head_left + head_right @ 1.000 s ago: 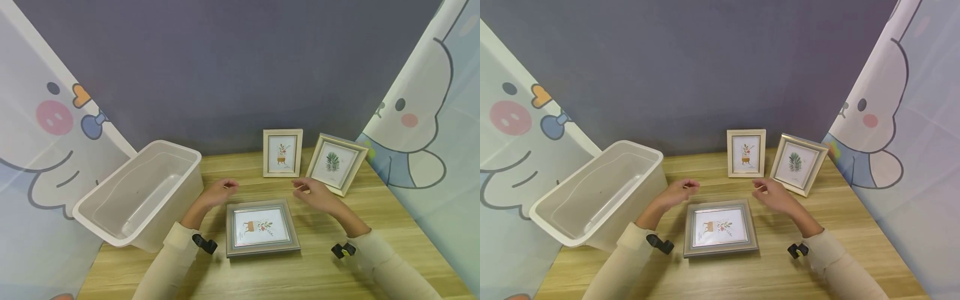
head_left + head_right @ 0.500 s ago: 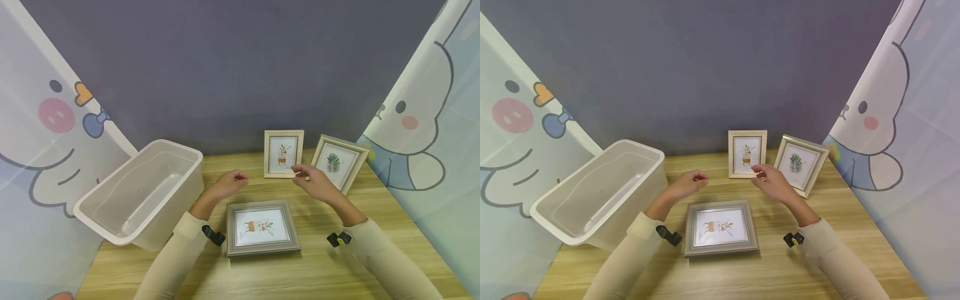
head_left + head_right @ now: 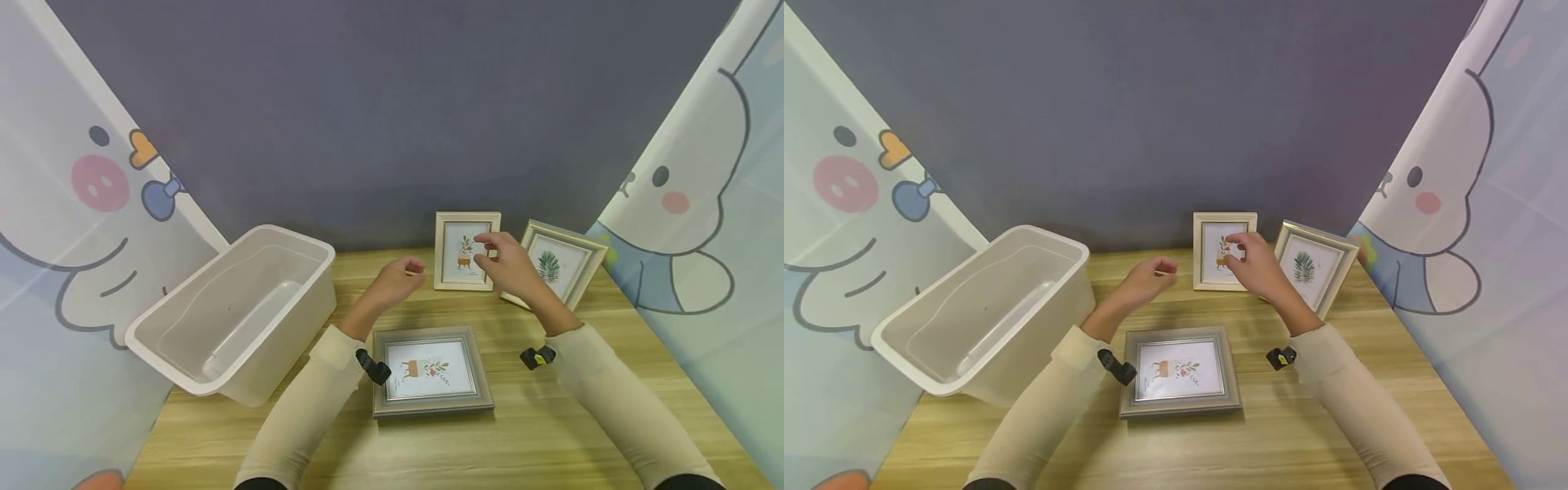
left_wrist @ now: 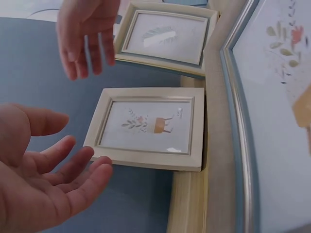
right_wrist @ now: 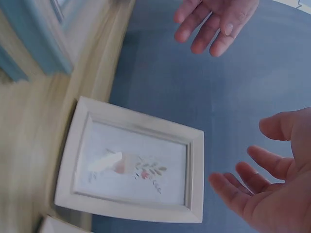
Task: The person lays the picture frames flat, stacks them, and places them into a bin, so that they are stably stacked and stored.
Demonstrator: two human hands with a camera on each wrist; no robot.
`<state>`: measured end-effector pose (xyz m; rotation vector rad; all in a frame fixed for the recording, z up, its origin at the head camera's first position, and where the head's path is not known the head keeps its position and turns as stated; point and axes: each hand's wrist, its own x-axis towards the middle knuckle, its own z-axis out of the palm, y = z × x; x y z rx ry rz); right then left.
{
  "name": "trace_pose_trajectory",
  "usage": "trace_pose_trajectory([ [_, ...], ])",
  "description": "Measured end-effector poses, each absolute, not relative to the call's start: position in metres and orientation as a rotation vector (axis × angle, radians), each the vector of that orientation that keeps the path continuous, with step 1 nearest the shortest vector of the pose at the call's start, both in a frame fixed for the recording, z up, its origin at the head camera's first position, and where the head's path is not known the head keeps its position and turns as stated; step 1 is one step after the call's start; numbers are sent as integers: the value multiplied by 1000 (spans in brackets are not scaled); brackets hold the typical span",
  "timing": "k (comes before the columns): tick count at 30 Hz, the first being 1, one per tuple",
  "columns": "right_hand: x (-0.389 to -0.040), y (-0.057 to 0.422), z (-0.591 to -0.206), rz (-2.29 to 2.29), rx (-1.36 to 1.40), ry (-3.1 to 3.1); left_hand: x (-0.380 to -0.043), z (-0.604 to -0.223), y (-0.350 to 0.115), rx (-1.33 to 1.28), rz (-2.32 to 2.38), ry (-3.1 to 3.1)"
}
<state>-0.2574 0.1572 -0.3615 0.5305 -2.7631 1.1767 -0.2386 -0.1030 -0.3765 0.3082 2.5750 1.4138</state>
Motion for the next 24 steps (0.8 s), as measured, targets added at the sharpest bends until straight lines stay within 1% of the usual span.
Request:
trace_pose_trajectory([
  [11,-283,156,-344,1030,440,-2714,-267,-381,-82,171,1525,2557],
  [24,-323,152,-354,991,399,-2705,-300,-397,-69,106,1541,2623],
])
